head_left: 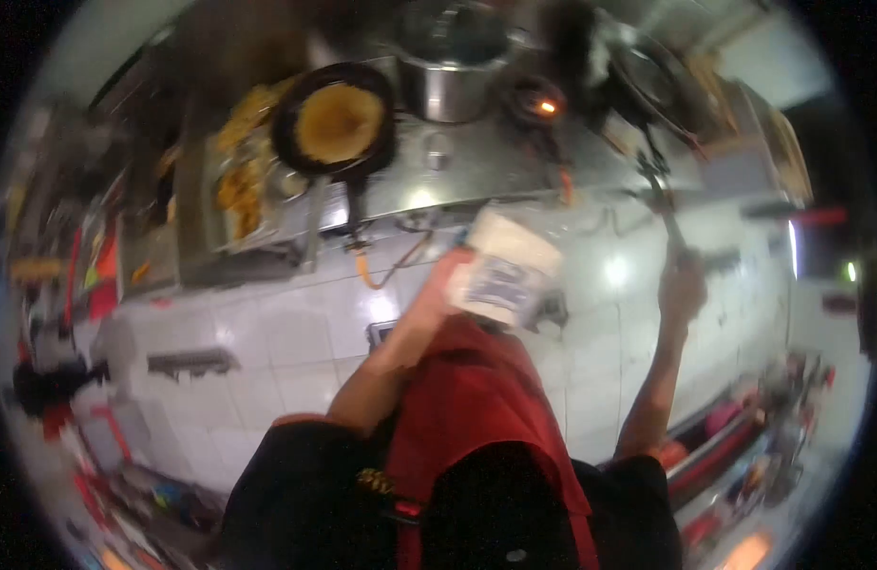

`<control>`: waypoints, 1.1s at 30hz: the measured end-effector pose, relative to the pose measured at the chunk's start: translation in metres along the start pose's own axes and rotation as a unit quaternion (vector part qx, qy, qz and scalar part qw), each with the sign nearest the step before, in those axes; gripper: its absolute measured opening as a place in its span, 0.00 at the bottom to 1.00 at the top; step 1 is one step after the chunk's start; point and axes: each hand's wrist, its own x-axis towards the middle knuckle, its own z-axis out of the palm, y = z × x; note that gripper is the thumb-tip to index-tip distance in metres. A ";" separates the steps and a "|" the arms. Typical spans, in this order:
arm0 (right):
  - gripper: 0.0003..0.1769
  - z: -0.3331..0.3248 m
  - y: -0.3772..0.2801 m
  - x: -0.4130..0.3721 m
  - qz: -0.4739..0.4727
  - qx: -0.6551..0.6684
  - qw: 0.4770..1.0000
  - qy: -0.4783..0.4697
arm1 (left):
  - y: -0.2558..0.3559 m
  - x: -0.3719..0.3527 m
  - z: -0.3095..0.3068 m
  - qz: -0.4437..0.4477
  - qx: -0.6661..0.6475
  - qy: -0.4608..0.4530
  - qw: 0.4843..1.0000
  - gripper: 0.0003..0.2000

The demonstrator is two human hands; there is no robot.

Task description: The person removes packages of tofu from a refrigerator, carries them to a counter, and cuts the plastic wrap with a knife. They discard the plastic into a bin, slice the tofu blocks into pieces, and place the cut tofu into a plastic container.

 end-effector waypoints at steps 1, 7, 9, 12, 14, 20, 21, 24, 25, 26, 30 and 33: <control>0.25 0.005 0.017 0.003 0.034 0.020 0.999 -0.025 | 0.047 -0.002 0.023 -0.079 -0.191 -0.031 0.978 0.32; 0.15 0.001 -0.048 -0.046 0.089 0.467 0.856 -0.204 | 0.145 0.003 0.109 -0.121 -0.336 -0.138 0.924 0.45; 0.17 -0.028 -0.111 -0.056 0.157 0.517 0.791 -0.288 | 0.143 0.005 0.101 -0.122 -0.382 -0.121 0.908 0.41; 0.20 -0.008 -0.141 -0.071 0.125 0.557 0.781 -0.252 | 0.115 0.007 0.077 -0.116 -0.356 -0.082 0.924 0.39; 0.21 -0.027 -0.152 -0.072 0.070 0.504 0.832 -0.222 | 0.115 0.005 0.090 -0.108 -0.313 -0.056 0.942 0.37; 0.15 -0.018 -0.160 -0.082 -0.086 0.564 0.811 -0.133 | 0.121 0.007 0.117 -0.042 -0.256 -0.017 0.966 0.33; 0.12 -0.014 -0.161 -0.081 -0.124 0.543 0.821 -0.120 | 0.120 0.008 0.117 -0.033 -0.250 -0.012 0.968 0.32; 0.11 -0.007 -0.159 -0.081 -0.114 0.533 0.820 -0.172 | 0.117 0.010 0.115 -0.040 -0.284 -0.020 0.958 0.30; 0.11 -0.007 -0.158 -0.080 -0.115 0.533 0.821 -0.171 | 0.117 0.010 0.114 -0.039 -0.284 -0.022 0.958 0.30; 0.13 -0.008 -0.157 -0.080 -0.117 0.536 0.821 -0.157 | 0.117 0.009 0.113 -0.042 -0.264 -0.006 0.964 0.30; 0.17 -0.011 -0.156 -0.069 0.056 0.509 0.847 -0.142 | 0.118 0.005 0.106 -0.063 -0.259 0.018 0.964 0.27; 0.19 0.010 -0.141 -0.070 0.131 0.663 0.672 -0.302 | 0.132 0.004 0.116 -0.048 -0.261 -0.009 0.964 0.21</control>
